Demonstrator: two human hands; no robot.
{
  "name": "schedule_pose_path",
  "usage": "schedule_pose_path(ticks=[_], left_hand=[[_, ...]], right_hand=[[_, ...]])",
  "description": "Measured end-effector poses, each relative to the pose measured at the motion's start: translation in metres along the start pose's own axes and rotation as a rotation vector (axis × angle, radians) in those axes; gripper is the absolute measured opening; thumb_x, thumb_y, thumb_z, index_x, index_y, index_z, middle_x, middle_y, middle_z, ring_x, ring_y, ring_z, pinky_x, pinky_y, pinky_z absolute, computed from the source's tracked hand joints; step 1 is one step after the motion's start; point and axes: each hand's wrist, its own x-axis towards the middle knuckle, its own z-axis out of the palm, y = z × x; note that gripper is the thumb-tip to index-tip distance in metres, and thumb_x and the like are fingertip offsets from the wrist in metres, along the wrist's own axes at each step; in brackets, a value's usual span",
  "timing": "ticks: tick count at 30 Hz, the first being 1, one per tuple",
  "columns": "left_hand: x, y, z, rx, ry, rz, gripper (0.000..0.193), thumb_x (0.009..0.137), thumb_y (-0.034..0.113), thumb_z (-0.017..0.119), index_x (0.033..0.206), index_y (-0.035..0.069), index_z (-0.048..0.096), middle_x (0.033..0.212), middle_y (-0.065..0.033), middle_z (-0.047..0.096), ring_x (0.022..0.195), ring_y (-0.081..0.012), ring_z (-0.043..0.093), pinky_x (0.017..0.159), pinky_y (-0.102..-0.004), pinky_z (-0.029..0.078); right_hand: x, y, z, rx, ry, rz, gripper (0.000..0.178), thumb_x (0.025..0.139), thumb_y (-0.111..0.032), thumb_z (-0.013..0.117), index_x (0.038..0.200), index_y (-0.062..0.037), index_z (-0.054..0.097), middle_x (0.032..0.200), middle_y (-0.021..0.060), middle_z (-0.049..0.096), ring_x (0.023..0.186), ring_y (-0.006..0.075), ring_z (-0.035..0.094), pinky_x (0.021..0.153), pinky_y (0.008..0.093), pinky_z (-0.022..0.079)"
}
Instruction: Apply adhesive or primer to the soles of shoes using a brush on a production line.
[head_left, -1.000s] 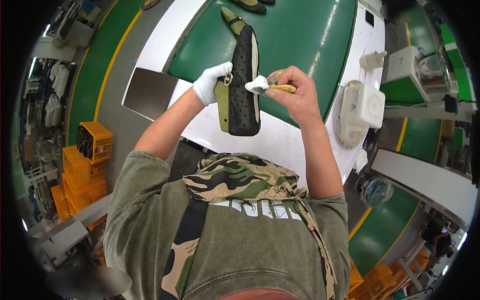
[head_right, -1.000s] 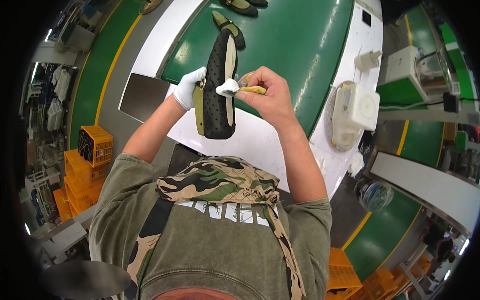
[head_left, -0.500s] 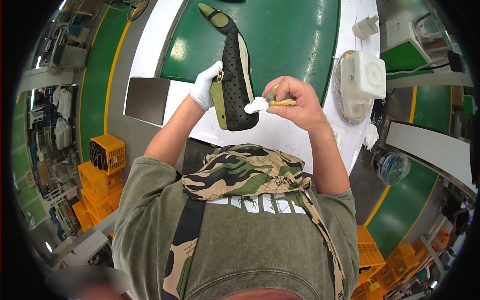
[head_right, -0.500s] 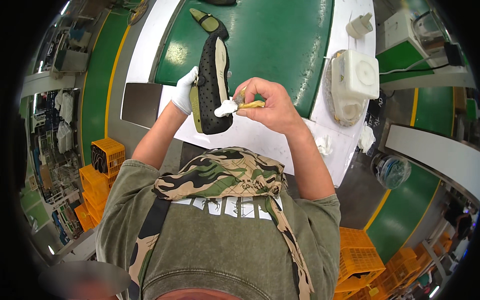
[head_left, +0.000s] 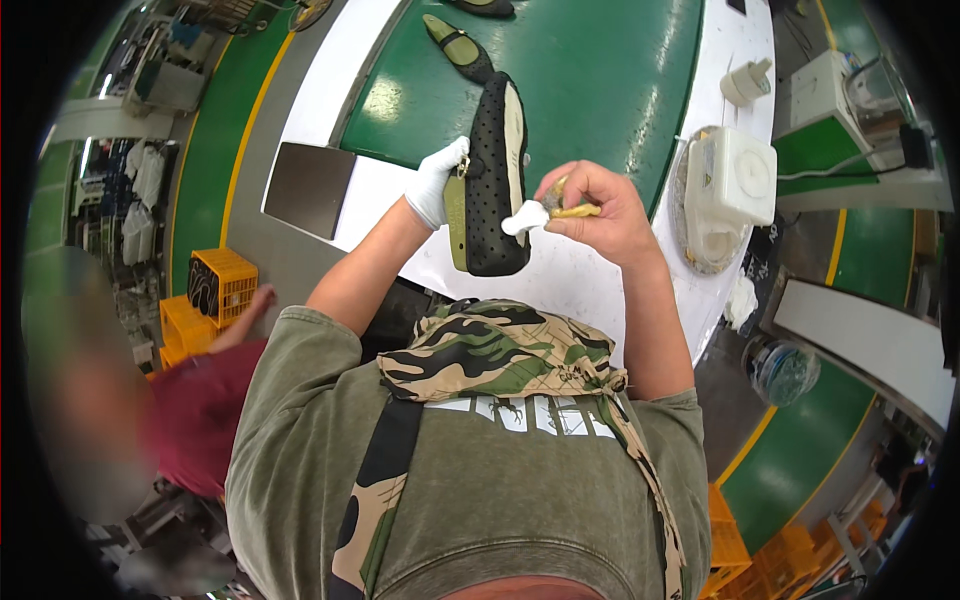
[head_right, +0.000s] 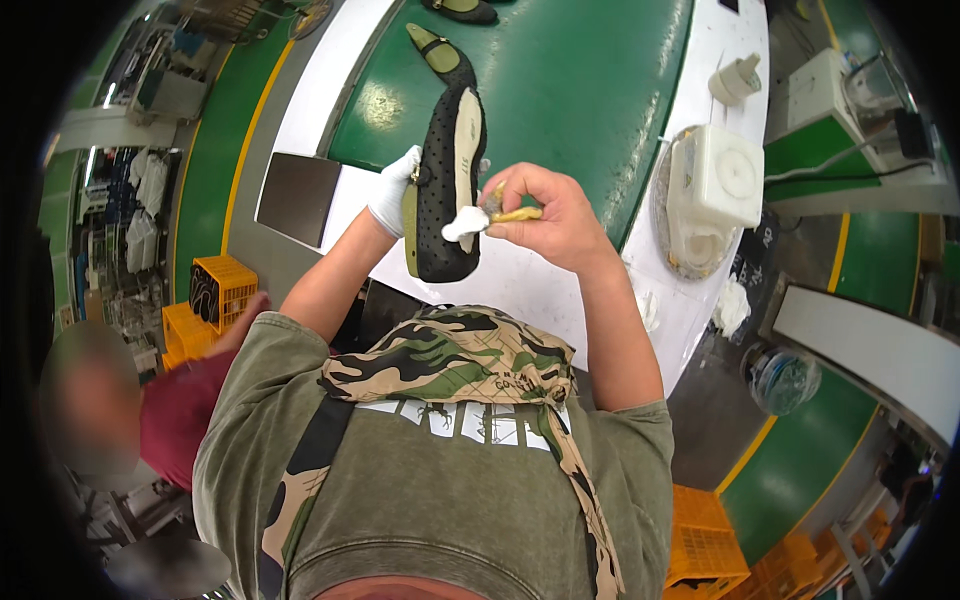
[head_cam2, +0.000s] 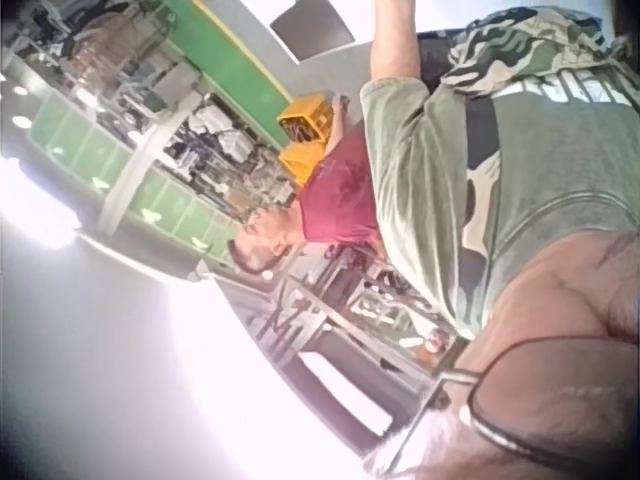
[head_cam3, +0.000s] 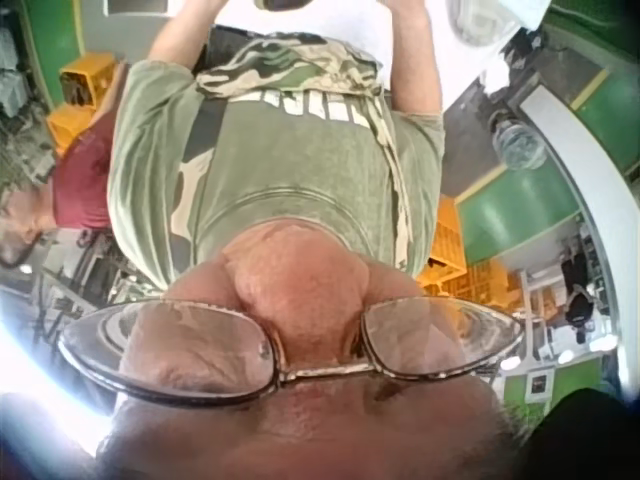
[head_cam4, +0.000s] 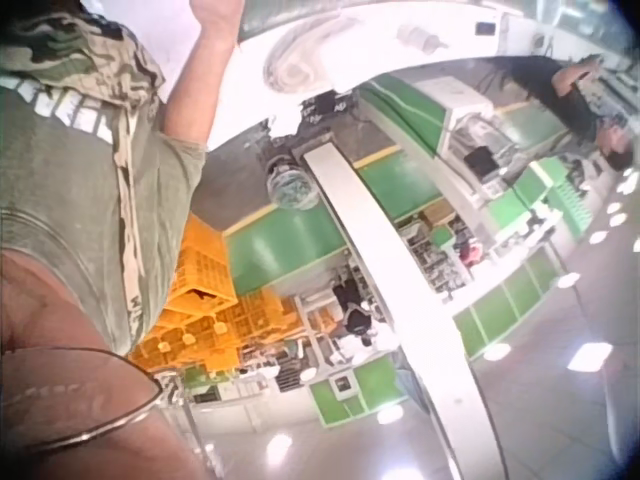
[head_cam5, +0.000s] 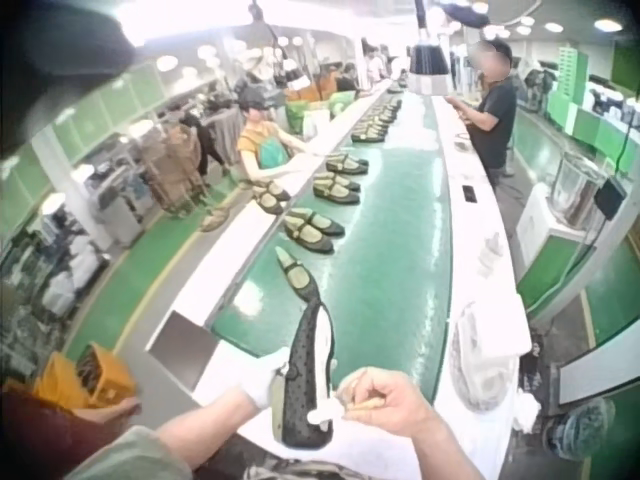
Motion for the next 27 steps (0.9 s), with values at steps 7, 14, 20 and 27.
schedule_pose_path(ticks=[7,14,20,27], left_hand=[[-0.012,-0.012,-0.003,-0.066,0.004,0.019,0.066,0.087,0.046,0.064,0.133,0.002,0.051,0.129,-0.0193,0.059,0.108,-0.0315,0.064,0.097,-0.0437,0.052],[-0.055,-0.034,-0.025,-0.226,0.174,-0.018,0.054,0.088,0.039,0.064,0.122,-0.002,0.059,0.115,-0.0194,0.066,0.099,-0.0328,0.066,0.095,-0.0476,0.051],[-0.107,-0.054,-0.033,-0.296,0.038,0.291,0.057,0.085,0.022,0.066,0.135,-0.002,0.049,0.124,-0.0185,0.062,0.109,-0.0289,0.064,0.099,-0.0445,0.05],[-0.217,-0.061,-0.027,-0.17,0.187,0.626,0.055,0.086,0.021,0.068,0.131,-0.006,0.049,0.119,-0.0162,0.064,0.105,-0.0246,0.066,0.094,-0.0397,0.053]], right_hand=[[0.0,0.005,0.001,0.07,-0.031,0.022,0.028,0.074,-0.005,0.079,0.079,-0.0069,0.051,0.092,0.0082,0.063,0.09,0.0163,0.06,0.077,0.0291,0.047],[0.025,0.022,0.015,0.106,0.174,0.051,0.023,0.074,0.006,0.072,0.082,-0.0038,0.053,0.1,0.0101,0.064,0.088,0.0135,0.057,0.079,0.0268,0.047],[0.029,0.055,0.015,0.293,0.241,0.118,0.022,0.078,0.009,0.067,0.087,-0.005,0.053,0.101,0.0108,0.06,0.088,0.0157,0.058,0.084,0.0293,0.048],[0.023,0.061,0.055,0.284,0.183,0.235,0.018,0.086,0.005,0.064,0.092,-0.0055,0.052,0.097,0.0083,0.058,0.085,0.0188,0.06,0.076,0.0338,0.052]])
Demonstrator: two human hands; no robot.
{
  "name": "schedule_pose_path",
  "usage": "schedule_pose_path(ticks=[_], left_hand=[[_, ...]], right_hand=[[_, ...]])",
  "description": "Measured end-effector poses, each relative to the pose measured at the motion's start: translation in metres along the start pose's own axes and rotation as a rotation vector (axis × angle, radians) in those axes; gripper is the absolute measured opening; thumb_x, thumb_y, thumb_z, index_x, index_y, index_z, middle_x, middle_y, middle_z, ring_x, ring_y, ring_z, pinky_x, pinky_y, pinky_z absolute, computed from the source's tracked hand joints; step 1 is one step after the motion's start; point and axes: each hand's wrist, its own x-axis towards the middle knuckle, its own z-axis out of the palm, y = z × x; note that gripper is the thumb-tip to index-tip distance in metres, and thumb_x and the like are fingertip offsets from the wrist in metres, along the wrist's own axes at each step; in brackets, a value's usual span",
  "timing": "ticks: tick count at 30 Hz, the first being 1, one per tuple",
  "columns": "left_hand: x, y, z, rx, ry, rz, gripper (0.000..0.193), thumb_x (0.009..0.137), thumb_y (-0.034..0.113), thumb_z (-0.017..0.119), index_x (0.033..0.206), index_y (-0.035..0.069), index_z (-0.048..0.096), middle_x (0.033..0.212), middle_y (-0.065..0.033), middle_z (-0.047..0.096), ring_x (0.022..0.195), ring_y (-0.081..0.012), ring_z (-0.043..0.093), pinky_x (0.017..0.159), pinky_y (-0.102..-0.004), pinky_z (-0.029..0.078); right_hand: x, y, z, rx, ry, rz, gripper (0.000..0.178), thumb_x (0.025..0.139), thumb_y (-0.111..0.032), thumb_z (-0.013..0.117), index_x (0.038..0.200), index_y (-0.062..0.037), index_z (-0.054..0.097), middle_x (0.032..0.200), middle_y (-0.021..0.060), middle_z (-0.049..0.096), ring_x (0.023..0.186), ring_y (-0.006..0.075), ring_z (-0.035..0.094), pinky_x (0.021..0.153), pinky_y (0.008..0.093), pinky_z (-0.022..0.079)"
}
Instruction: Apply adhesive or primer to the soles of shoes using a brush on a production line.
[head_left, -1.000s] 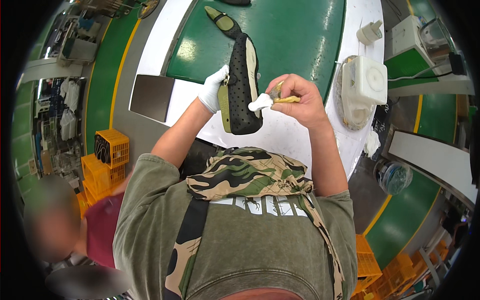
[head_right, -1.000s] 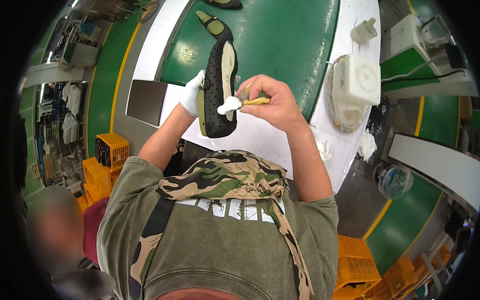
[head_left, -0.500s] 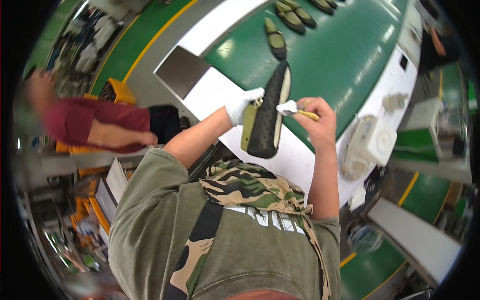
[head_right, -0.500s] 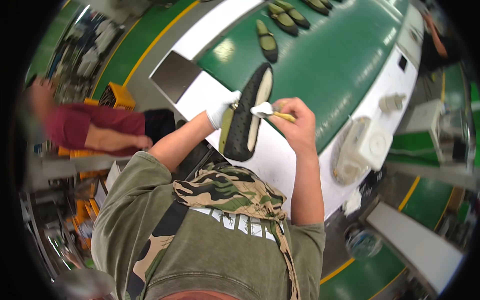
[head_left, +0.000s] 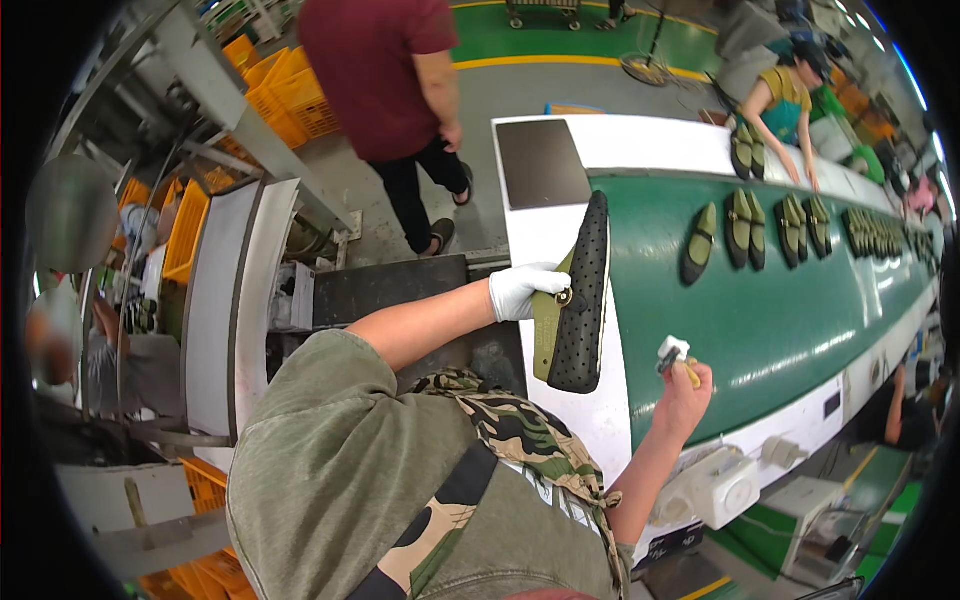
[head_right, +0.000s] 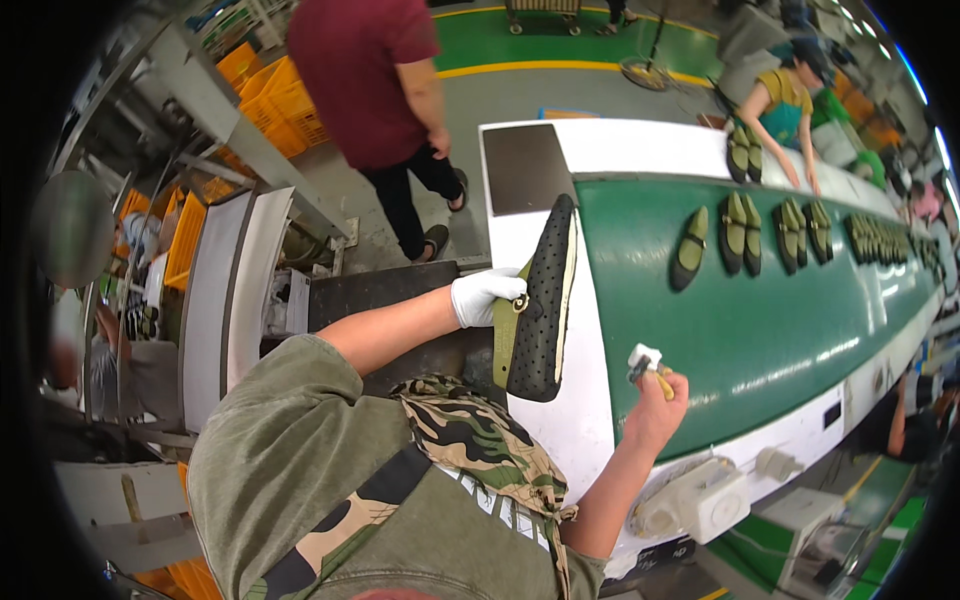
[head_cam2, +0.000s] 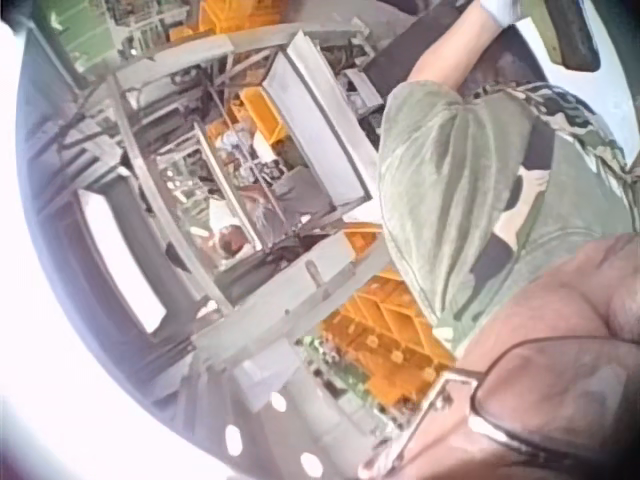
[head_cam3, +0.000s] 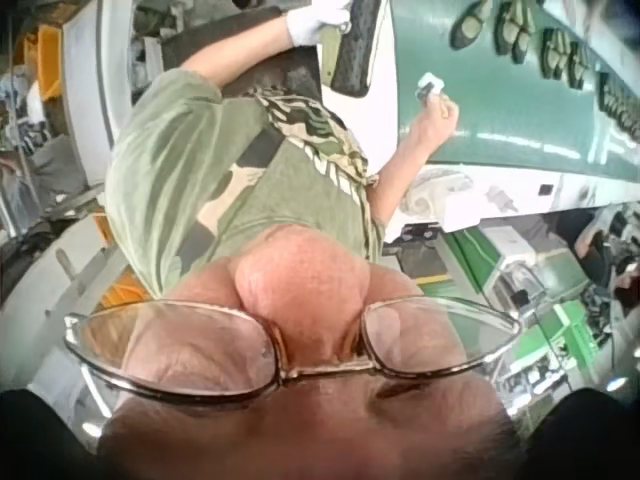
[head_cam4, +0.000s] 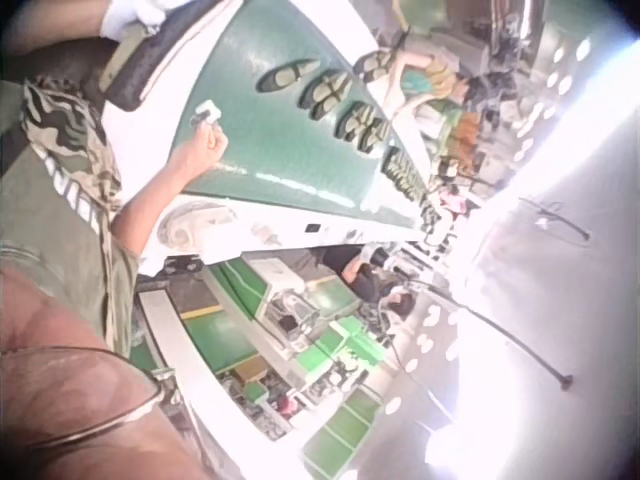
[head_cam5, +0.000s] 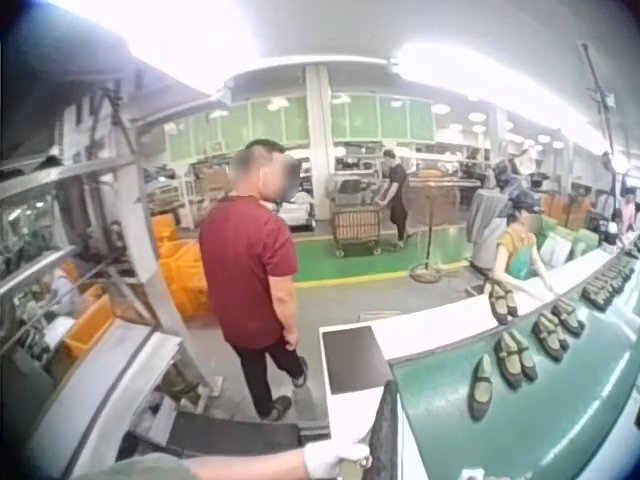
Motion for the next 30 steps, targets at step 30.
schedule_pose_path(ticks=[30], left_hand=[[-0.685,0.089,-0.182,-0.288,1.567,1.196,0.044,0.084,0.043,0.073,0.115,0.014,0.063,0.109,-0.0077,0.067,0.099,-0.0271,0.064,0.088,-0.0453,0.052]], right_hand=[[0.009,0.164,0.294,-0.024,-0.489,0.482,0.018,0.087,0.001,0.065,0.094,-0.0082,0.051,0.094,0.0086,0.064,0.08,0.02,0.063,0.07,0.0343,0.054]])
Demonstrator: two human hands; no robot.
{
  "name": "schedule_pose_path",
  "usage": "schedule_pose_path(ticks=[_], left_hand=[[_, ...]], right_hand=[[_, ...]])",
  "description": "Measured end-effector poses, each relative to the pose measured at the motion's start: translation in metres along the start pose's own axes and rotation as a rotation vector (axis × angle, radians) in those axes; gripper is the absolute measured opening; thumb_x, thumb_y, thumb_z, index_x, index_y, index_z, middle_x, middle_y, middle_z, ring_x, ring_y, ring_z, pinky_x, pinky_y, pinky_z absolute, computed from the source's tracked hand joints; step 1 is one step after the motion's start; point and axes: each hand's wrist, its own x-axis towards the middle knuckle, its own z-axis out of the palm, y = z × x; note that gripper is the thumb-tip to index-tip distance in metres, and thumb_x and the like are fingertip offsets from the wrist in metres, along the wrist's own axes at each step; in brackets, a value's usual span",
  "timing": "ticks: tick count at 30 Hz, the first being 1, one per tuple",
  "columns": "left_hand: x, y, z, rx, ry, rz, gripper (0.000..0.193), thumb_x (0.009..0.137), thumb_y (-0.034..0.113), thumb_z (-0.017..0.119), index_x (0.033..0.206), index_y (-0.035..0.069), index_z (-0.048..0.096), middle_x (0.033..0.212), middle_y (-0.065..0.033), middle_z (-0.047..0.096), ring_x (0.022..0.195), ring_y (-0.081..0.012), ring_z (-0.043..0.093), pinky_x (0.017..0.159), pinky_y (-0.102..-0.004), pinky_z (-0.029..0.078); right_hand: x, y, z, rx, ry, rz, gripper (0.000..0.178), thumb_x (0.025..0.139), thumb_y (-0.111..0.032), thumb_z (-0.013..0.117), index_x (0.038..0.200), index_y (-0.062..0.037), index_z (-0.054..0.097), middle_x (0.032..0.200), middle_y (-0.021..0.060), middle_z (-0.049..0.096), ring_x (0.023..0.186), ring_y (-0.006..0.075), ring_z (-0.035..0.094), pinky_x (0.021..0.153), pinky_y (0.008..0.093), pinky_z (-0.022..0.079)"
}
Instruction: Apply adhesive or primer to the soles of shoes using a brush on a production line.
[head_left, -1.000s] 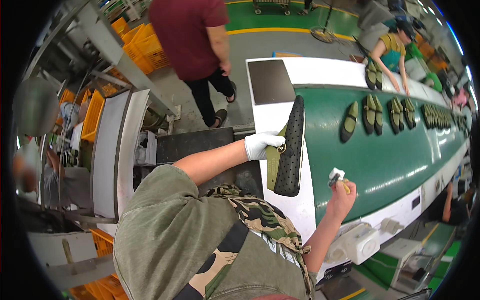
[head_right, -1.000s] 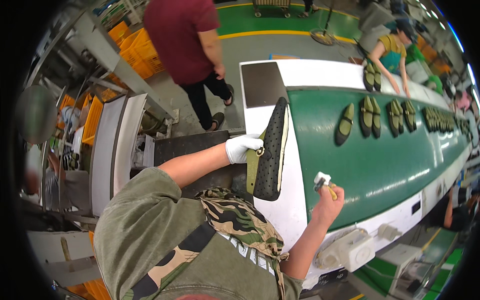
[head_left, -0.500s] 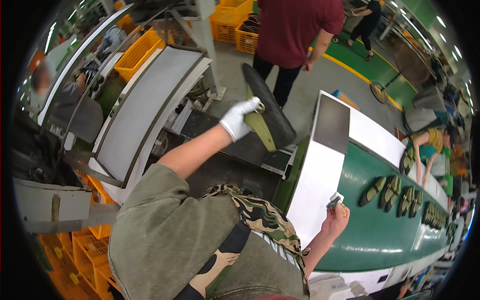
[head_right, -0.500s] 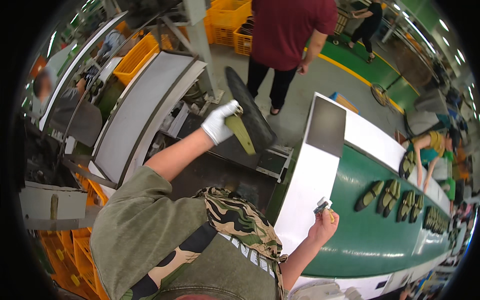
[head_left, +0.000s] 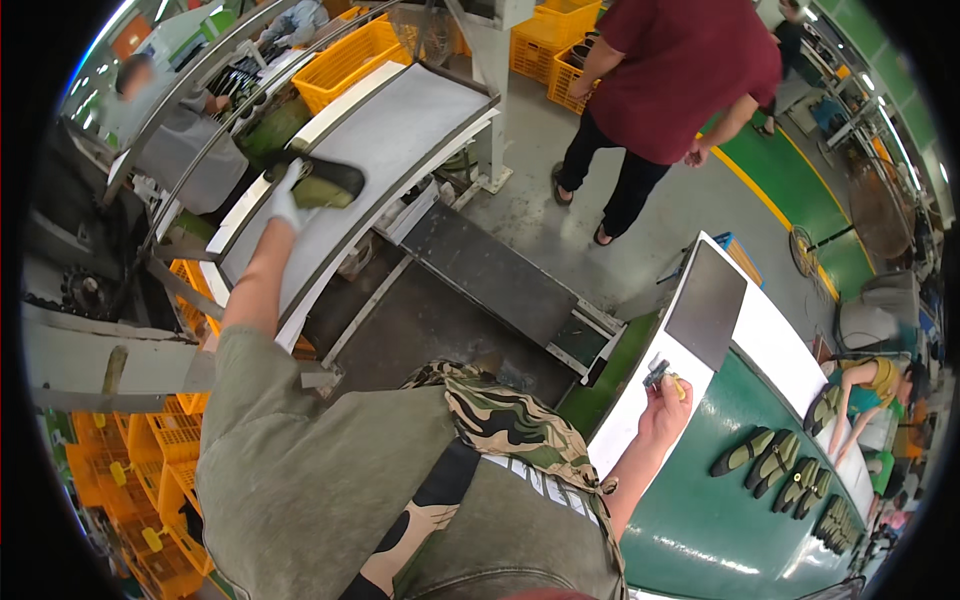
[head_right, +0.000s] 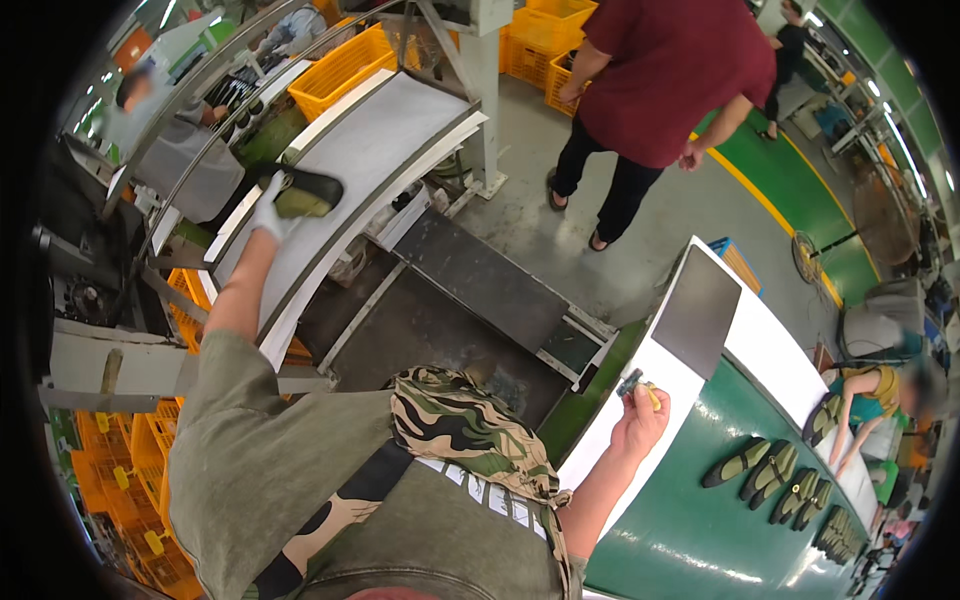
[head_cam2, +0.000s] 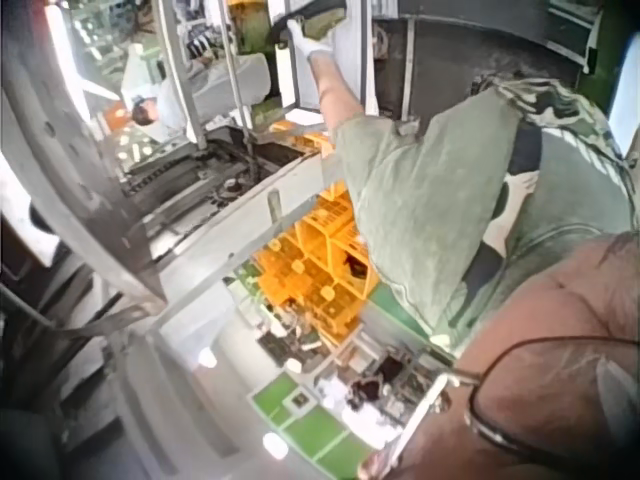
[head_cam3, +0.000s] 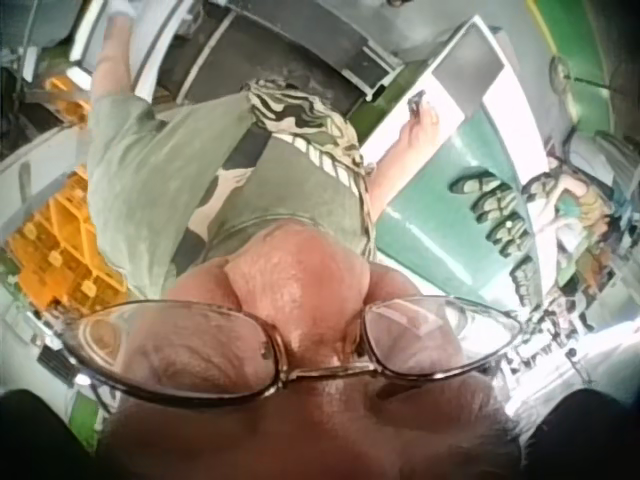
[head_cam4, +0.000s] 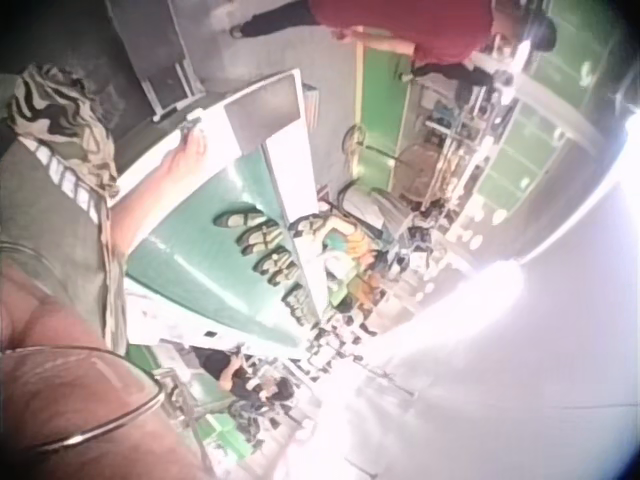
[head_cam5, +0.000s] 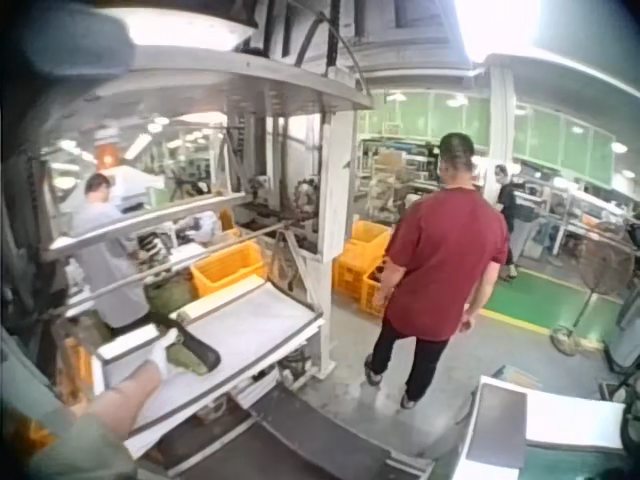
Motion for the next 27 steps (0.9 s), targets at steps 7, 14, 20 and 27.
schedule_pose_path(ticks=[7,14,20,27], left_hand=[[-0.029,0.012,-0.151,0.252,-0.079,-0.12,0.06,0.091,0.052,0.061,0.13,0.007,0.055,0.114,-0.0145,0.065,0.096,-0.0298,0.065,0.086,-0.0426,0.055],[-0.005,0.054,-0.13,1.389,0.878,0.052,0.043,0.088,0.03,0.048,0.11,-0.001,0.069,0.122,-0.0182,0.066,0.113,-0.0323,0.063,0.096,-0.0427,0.048],[-0.007,-0.062,0.073,1.433,0.522,0.675,0.043,0.082,0.027,0.061,0.115,0.001,0.065,0.114,-0.0174,0.068,0.105,-0.0305,0.065,0.09,-0.0398,0.049],[-0.053,-0.323,0.342,1.223,-0.841,0.5,0.051,0.08,0.001,0.07,0.129,0.008,0.058,0.122,-0.007,0.061,0.108,-0.0188,0.059,0.095,-0.0303,0.045]], right_hand=[[-0.001,-0.004,-0.012,-0.019,0.084,0.013,0.02,0.081,0.001,0.073,0.088,-0.009,0.058,0.088,0.0042,0.063,0.076,0.0147,0.062,0.063,0.026,0.054],[-0.049,-0.026,-0.083,0.111,0.154,-0.069,0.021,0.08,0.002,0.073,0.087,-0.0073,0.056,0.086,0.0045,0.063,0.071,0.0125,0.06,0.063,0.0256,0.051],[-0.112,-0.05,-0.167,0.012,0.505,-0.175,0.016,0.084,-0.005,0.072,0.09,-0.0063,0.056,0.083,0.004,0.063,0.068,0.0118,0.06,0.06,0.0252,0.05],[-0.163,-0.059,-0.235,0.234,0.667,-0.283,0.016,0.084,-0.006,0.072,0.091,-0.0076,0.057,0.083,0.0021,0.064,0.069,0.0111,0.061,0.062,0.0252,0.048]])
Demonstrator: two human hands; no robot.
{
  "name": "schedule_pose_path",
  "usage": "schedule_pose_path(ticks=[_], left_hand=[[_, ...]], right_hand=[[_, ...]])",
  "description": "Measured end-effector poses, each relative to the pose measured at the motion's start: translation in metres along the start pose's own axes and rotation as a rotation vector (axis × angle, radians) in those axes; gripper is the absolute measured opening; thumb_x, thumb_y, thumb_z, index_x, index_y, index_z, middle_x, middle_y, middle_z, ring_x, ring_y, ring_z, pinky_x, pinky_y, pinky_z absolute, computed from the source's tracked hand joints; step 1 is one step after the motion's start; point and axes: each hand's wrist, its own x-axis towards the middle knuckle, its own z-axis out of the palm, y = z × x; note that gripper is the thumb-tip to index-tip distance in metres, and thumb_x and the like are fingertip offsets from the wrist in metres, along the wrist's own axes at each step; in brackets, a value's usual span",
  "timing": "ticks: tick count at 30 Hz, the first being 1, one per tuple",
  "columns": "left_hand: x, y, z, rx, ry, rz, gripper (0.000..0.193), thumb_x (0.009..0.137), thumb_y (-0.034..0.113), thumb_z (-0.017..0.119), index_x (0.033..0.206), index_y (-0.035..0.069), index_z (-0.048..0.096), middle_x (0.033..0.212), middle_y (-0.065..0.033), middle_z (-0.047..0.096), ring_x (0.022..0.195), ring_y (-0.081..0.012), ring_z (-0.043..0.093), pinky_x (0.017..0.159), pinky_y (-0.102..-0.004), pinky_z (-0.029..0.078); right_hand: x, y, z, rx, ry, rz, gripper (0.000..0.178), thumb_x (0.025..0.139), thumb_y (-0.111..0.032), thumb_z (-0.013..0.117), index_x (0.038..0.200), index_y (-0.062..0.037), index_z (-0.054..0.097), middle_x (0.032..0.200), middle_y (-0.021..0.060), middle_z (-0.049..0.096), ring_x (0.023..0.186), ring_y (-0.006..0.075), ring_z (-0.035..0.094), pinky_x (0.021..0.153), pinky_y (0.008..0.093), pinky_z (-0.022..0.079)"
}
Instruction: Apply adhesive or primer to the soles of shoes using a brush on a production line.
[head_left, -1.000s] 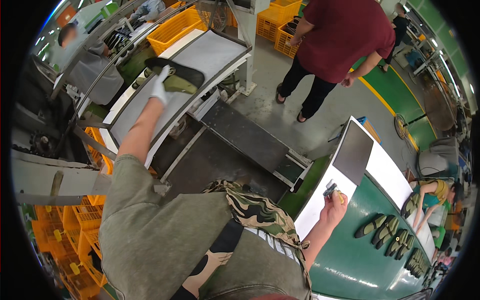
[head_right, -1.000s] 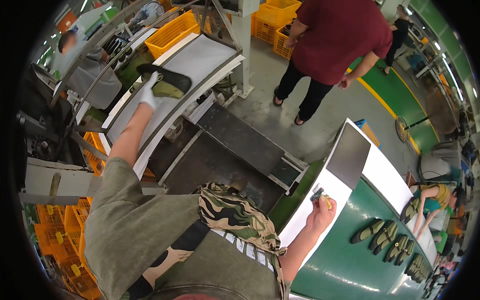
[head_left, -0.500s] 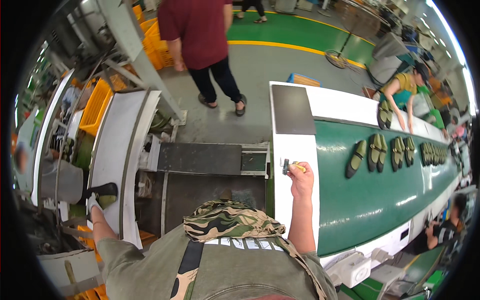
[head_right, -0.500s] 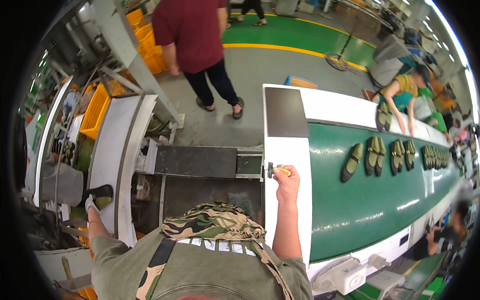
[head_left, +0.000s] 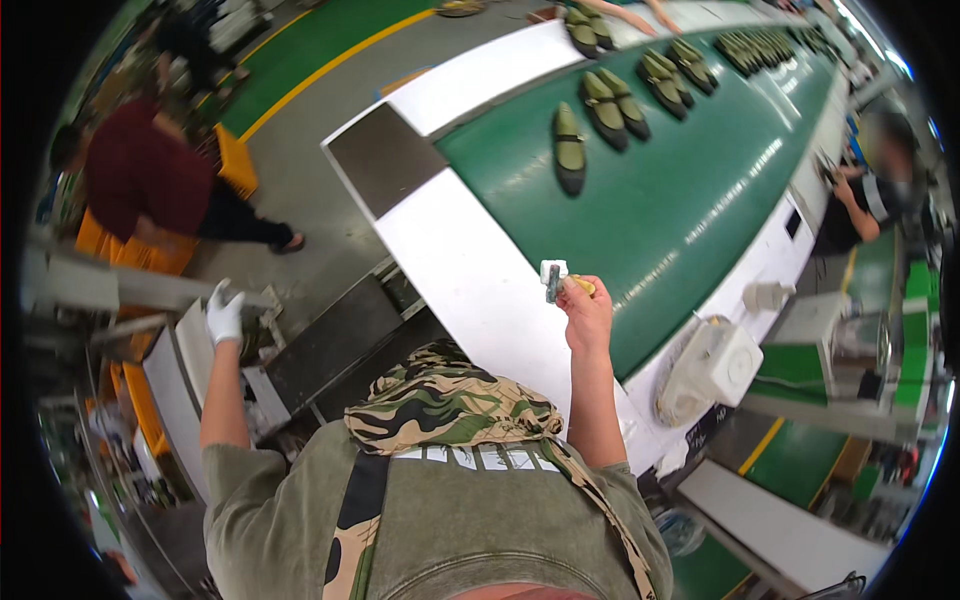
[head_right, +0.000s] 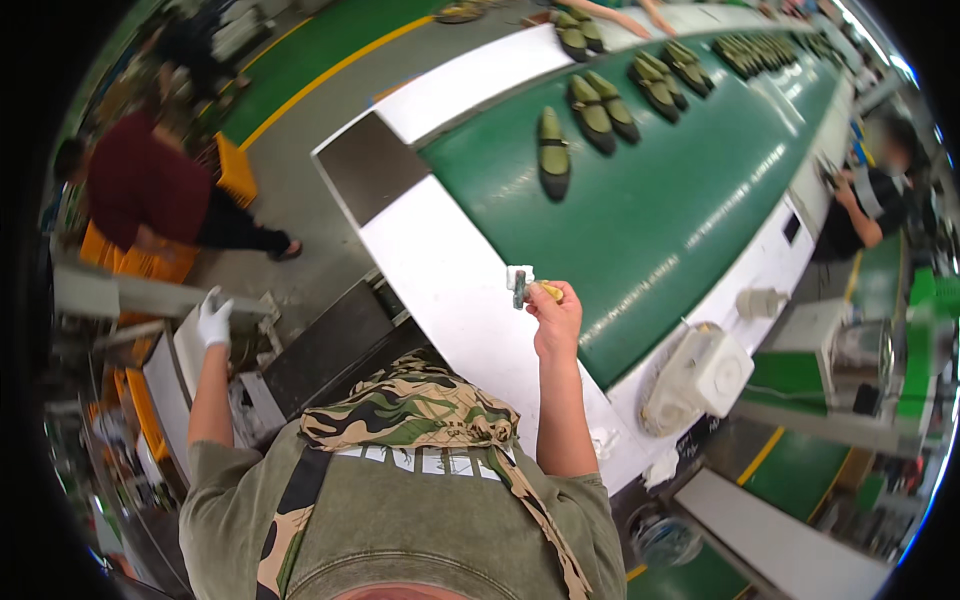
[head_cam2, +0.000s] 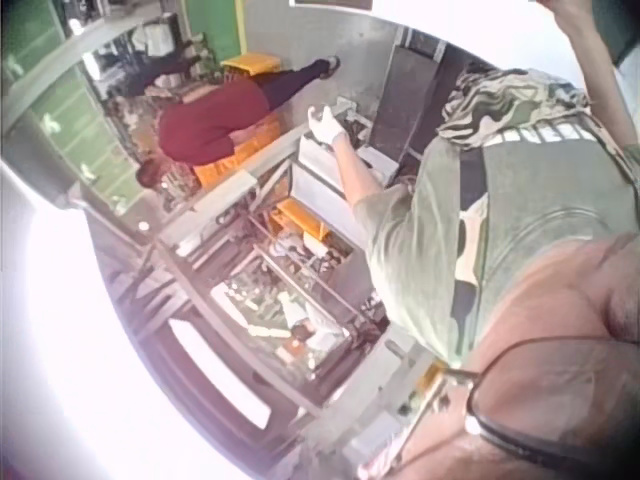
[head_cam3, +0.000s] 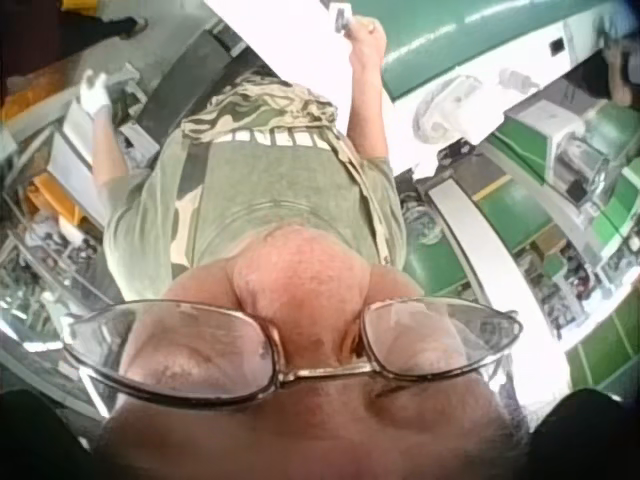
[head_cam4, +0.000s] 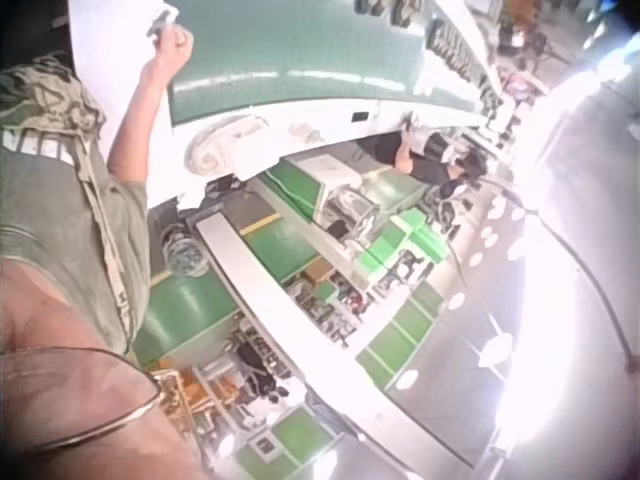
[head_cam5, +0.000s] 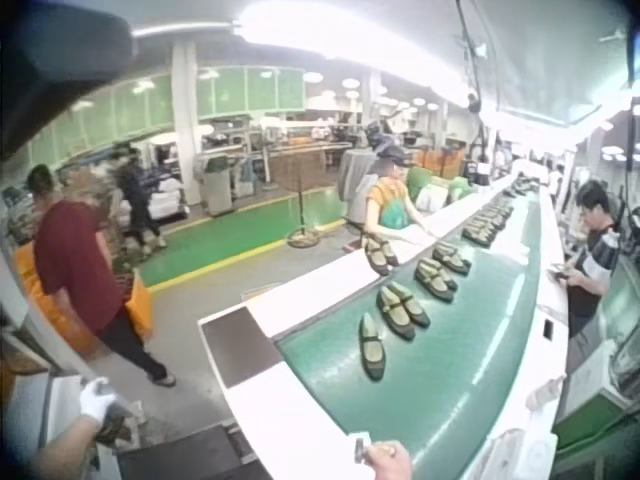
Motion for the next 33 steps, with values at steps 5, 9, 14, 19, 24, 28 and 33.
schedule_pose_path(ticks=[5,9,14,19,24,28,33], left_hand=[[0.015,0.215,0.272,0.503,-0.665,0.393,0.059,0.072,0.018,0.076,0.129,0.016,0.06,0.126,-0.0121,0.062,0.113,-0.023,0.063,0.096,-0.0337,0.049],[0.008,0.303,0.447,0.487,-0.994,1.14,0.058,0.068,0.007,0.07,0.125,0.011,0.057,0.13,-0.0083,0.057,0.115,-0.0286,0.059,0.097,-0.0377,0.049],[-0.026,0.393,0.613,0.732,-0.885,1.903,0.071,0.065,0.008,0.075,0.132,0.009,0.051,0.145,-0.0129,0.04,0.137,-0.0357,0.037,0.109,-0.047,0.034],[-0.038,0.421,0.719,0.898,-0.933,2.158,0.064,0.07,0.012,0.074,0.131,0.011,0.054,0.139,-0.012,0.046,0.133,-0.0344,0.042,0.105,-0.0486,0.037],[-0.035,0.424,0.75,1.18,-1.037,2.102,0.051,0.068,0.016,0.079,0.116,0.007,0.063,0.112,-0.011,0.066,0.108,-0.03,0.062,0.087,-0.0519,0.049],[-0.015,0.434,0.731,1.141,-1.216,1.661,0.051,0.062,0.02,0.079,0.109,0.005,0.065,0.102,-0.014,0.07,0.098,-0.0298,0.068,0.082,-0.0406,0.055],[0.025,0.47,0.664,0.533,-1.284,0.874,0.06,0.051,0.037,0.084,0.095,-0.003,0.073,0.093,-0.0232,0.071,0.086,-0.0286,0.071,0.081,-0.0363,0.055]], right_hand=[[-0.019,-0.015,-0.044,0.023,0.233,-0.058,0.018,0.083,-0.007,0.072,0.091,-0.0061,0.057,0.082,0.0029,0.063,0.069,0.0116,0.06,0.062,0.0252,0.048],[-0.031,-0.022,-0.06,0.033,0.462,-0.1,0.018,0.082,-0.005,0.073,0.091,-0.0051,0.057,0.082,0.0033,0.062,0.068,0.0124,0.058,0.062,0.0261,0.048],[-0.053,-0.018,-0.066,0.051,0.759,-0.145,0.018,0.081,-0.004,0.072,0.091,-0.0056,0.057,0.083,0.0035,0.062,0.068,0.0143,0.06,0.064,0.0286,0.05],[-0.068,-0.007,-0.052,0.065,0.946,-0.108,0.014,0.084,-0.003,0.068,0.091,-0.0066,0.057,0.084,0.006,0.063,0.07,0.0175,0.062,0.064,0.0334,0.052],[-0.068,-0.005,-0.03,0.069,1.022,-0.097,0.014,0.084,-0.004,0.068,0.092,-0.0064,0.057,0.085,0.0071,0.065,0.071,0.0174,0.062,0.064,0.0317,0.051],[-0.047,-0.021,-0.017,-0.025,0.94,-0.096,0.014,0.084,-0.005,0.068,0.092,-0.0063,0.057,0.083,0.0052,0.063,0.071,0.0163,0.061,0.063,0.0309,0.051],[-0.021,-0.043,-0.02,-0.184,0.842,-0.186,0.013,0.083,-0.007,0.07,0.09,-0.0042,0.059,0.08,0.0027,0.062,0.067,0.0118,0.058,0.06,0.0262,0.048]])
